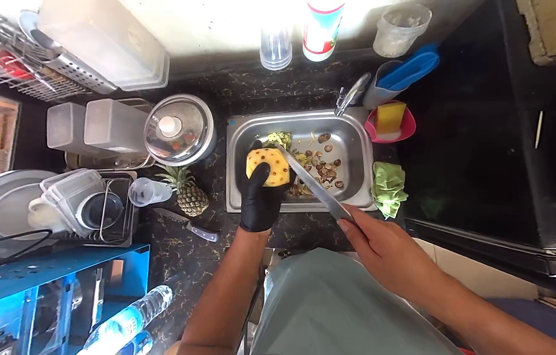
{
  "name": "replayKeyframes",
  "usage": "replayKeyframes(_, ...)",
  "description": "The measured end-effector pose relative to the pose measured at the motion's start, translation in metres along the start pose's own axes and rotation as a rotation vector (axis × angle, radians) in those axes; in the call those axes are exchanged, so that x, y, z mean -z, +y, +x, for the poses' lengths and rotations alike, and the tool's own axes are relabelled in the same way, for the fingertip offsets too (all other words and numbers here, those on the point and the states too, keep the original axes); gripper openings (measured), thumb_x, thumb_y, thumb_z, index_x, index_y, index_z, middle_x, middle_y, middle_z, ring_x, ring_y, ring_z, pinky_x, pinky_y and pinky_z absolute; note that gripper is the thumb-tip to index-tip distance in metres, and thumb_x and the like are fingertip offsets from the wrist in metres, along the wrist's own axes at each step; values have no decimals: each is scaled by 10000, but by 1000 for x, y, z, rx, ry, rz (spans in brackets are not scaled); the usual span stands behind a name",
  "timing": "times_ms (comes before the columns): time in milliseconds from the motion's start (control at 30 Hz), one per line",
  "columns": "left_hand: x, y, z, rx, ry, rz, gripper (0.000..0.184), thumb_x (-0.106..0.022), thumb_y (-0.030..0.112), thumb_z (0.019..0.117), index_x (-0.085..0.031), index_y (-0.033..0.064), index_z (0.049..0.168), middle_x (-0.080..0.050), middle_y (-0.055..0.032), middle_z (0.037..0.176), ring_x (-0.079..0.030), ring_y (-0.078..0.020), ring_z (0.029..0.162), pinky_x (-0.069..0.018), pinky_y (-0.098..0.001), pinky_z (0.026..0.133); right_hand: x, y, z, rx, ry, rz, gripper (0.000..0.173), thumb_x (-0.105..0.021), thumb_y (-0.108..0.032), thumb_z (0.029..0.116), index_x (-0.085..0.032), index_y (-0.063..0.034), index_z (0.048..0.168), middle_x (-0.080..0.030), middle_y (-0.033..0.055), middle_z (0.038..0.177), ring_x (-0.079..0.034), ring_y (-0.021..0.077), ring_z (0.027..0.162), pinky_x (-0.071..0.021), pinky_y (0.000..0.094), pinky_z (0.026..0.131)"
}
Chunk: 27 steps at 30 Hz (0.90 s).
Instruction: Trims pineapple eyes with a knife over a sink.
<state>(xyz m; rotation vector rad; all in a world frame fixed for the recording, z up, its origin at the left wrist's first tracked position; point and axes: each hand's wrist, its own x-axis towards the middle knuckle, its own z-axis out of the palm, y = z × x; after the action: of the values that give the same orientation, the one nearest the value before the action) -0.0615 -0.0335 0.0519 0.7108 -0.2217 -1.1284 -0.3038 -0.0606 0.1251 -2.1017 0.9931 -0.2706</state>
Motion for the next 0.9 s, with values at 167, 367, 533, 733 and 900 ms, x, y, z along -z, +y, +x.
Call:
replayKeyframes(167,-14,16,5,-122,68,51,589,-712,210,917,-420,165,1427,-605,-143,1317,-644,-264,1169,-564,-450,966,-13,5,2,75,112,-198,427,-424,-285,1085,-580,-213,1475,-650,23,741,-589,176,561,-490,370,478)
replayKeyframes(367,-14,11,4,-167,68,55,574,-639,147,969,-342,185,1458,-595,-176,1276,-665,-334,1107,-598,-528,859,-20,3,5,43,98,-330,451,-415,-265,1072,-558,-233,1498,-648,48,738,-613,222,551,-496,393,462)
replayKeyframes(533,-21,-11,-7,-254,78,165,593,-758,142,872,-492,136,1402,-614,-130,1261,-649,-256,1100,-587,-456,888,-30,-1,17,-9,104,-344,455,-403,-258,1081,-534,-217,1515,-658,69,784,-635,237,581,-527,398,500)
replayKeyframes(733,-3,11,11,-22,194,84,399,-543,331,1037,-483,138,1381,-625,-127,1259,-643,-261,1145,-555,-470,975,-16,16,12,-35,223,-215,418,-407,-269,1099,-580,-133,1455,-708,91,842,-654,237,620,-540,425,526)
replayKeyframes(900,-13,19,16,110,359,-65,442,-366,402,1082,-456,108,1399,-576,-164,1311,-604,-328,1196,-542,-549,959,-20,49,14,-263,-92,-252,464,-330,-366,1113,-501,-176,1500,-700,126,820,-696,351,712,-554,559,629)
